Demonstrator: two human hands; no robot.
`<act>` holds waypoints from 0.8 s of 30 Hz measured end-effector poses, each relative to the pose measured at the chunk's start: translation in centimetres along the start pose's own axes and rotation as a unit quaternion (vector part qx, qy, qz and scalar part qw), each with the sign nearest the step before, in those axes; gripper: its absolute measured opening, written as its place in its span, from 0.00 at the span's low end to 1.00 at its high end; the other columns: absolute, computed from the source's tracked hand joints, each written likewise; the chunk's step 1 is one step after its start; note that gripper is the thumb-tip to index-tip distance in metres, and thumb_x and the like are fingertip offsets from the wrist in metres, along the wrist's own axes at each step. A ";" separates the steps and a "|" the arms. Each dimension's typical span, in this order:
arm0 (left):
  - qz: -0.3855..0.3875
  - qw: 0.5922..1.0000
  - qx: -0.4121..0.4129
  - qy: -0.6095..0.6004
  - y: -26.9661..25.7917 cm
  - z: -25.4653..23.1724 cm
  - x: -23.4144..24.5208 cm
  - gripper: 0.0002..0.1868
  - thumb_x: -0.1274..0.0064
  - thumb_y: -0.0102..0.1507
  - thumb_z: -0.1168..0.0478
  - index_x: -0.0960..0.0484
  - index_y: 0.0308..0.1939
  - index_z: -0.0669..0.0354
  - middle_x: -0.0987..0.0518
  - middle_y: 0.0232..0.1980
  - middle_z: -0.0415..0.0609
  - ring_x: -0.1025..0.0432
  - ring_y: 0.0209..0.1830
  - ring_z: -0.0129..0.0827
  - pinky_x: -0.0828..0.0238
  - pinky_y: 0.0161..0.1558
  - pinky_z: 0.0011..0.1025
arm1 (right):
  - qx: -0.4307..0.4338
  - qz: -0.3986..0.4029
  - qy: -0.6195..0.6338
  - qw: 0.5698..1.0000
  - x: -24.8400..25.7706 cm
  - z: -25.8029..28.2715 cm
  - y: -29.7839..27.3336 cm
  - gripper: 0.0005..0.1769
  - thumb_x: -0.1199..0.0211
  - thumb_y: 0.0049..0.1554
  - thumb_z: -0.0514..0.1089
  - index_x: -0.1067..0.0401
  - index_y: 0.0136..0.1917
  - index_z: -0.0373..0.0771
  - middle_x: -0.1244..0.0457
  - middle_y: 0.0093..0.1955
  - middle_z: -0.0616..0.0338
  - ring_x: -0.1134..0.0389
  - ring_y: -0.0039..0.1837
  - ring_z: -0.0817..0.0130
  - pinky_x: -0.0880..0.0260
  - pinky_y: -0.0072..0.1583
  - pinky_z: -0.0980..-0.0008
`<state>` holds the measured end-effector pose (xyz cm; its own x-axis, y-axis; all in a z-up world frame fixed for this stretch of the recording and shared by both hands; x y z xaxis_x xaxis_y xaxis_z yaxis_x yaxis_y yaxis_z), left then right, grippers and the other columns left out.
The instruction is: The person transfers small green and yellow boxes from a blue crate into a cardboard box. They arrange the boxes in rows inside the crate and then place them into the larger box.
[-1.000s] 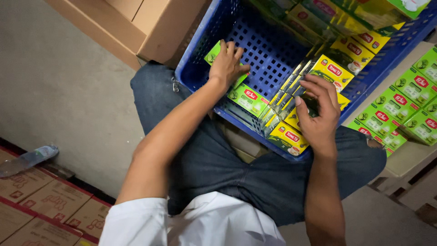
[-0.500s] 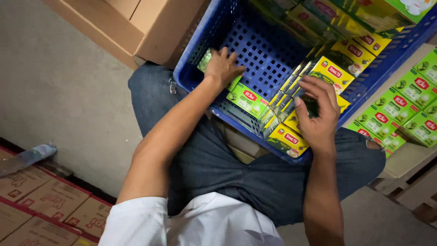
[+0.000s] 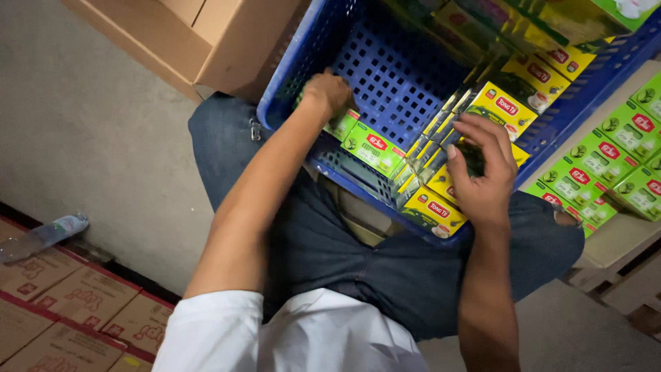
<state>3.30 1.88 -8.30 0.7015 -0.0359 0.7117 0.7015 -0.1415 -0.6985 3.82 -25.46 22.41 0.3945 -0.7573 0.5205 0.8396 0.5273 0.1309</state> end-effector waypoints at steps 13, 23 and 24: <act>0.081 0.994 0.014 -0.066 -5.1 -1.4 6.2 0.19 0.48 0.69 0.57 0.09 0.60 0.48 0.12 0.60 0.51 0.19 0.64 0.55 0.18 0.57 0.57 | 0.046 -0.085 0.007 0.995 1.4 -0.7 0.0 0.09 0.38 0.72 0.32 0.22 0.64 0.25 0.32 0.65 0.34 0.28 0.68 0.34 0.25 0.65 0.40; 0.127 0.990 -0.007 -0.065 -0.4 1.1 -1.2 0.20 0.47 0.68 0.48 0.12 0.64 0.28 0.13 0.64 0.41 0.20 0.69 0.48 0.21 0.65 0.55 | 0.041 -0.097 0.010 0.994 1.4 -1.5 -0.3 0.09 0.37 0.72 0.32 0.22 0.62 0.24 0.32 0.64 0.33 0.28 0.68 0.31 0.25 0.66 0.38; 0.118 0.992 -0.039 -0.035 -1.2 0.9 -0.2 0.21 0.40 0.63 0.43 0.12 0.61 0.18 0.11 0.61 0.34 0.19 0.67 0.44 0.20 0.64 0.53 | 0.037 -0.097 0.019 0.994 1.4 -1.4 -0.2 0.09 0.38 0.73 0.32 0.22 0.62 0.24 0.33 0.64 0.33 0.28 0.69 0.31 0.24 0.66 0.39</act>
<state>2.42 2.95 -7.70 0.8538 -0.0083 0.5206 0.5071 -0.2131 -0.8351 4.73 -27.20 21.92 0.2437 -0.8606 0.4473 0.8720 0.3963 0.2874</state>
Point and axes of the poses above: each hand's wrist, its own y-axis towards the middle knuckle, its own x-axis out of the back of the hand, z = x × y, the point moved 6 cm from there along y, towards the middle knuckle
